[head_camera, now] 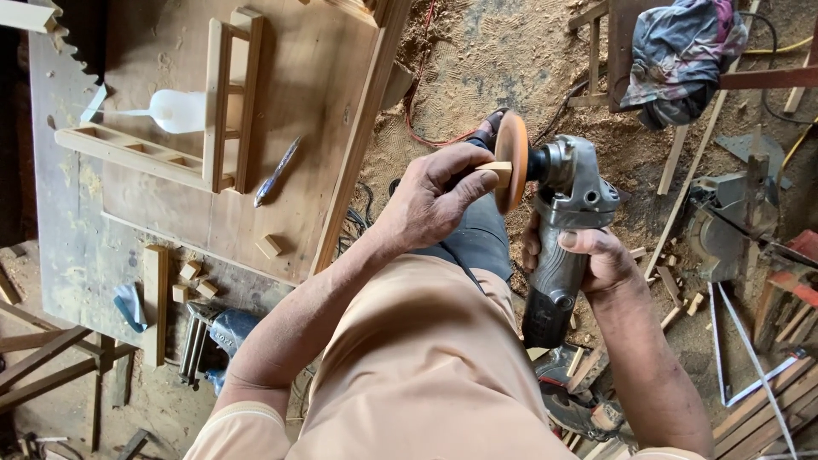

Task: The person uses an angle grinder with a sanding disc to smooth small wooden blocks and a wooden frame. They repeatedly sand the blocks, place them into the frame, and inspect the fit before continuing to sand additional pieces.

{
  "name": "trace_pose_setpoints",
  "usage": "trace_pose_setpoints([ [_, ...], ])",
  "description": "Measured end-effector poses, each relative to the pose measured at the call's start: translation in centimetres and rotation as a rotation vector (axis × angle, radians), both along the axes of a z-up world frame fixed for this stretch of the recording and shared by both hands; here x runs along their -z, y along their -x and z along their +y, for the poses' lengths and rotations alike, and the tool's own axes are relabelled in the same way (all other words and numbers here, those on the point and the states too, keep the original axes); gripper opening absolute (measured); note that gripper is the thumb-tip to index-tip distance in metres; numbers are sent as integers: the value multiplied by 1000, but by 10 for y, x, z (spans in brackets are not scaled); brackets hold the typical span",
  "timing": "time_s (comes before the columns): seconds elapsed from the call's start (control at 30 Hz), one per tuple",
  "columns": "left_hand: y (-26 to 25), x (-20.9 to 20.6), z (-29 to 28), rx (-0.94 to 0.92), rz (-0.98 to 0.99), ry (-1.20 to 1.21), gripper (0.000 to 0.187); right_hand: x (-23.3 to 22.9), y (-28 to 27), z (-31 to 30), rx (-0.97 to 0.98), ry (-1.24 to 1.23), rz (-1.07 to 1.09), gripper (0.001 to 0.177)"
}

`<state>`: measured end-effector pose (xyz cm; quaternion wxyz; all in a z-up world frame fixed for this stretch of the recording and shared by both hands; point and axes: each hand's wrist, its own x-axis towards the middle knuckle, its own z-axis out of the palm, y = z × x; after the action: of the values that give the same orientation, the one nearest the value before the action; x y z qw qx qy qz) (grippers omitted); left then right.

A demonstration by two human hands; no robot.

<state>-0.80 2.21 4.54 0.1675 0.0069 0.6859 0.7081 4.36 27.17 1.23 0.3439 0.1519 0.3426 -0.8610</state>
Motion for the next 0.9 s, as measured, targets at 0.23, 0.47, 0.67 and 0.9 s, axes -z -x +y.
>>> trace_pose_setpoints([
  [0.23,-3,1,-3,-21,40,0,11,2,-4,0,7,-6,11,51],
  [0.47,-9,6,2,-54,106,13,11,-11,-2,-6,31,-30,-32,47],
  [0.67,-12,9,6,-56,143,12,11,-3,-3,-1,24,5,-7,46],
  [0.9,-11,16,5,-56,150,23,11,5,-4,2,28,-10,-4,47],
])
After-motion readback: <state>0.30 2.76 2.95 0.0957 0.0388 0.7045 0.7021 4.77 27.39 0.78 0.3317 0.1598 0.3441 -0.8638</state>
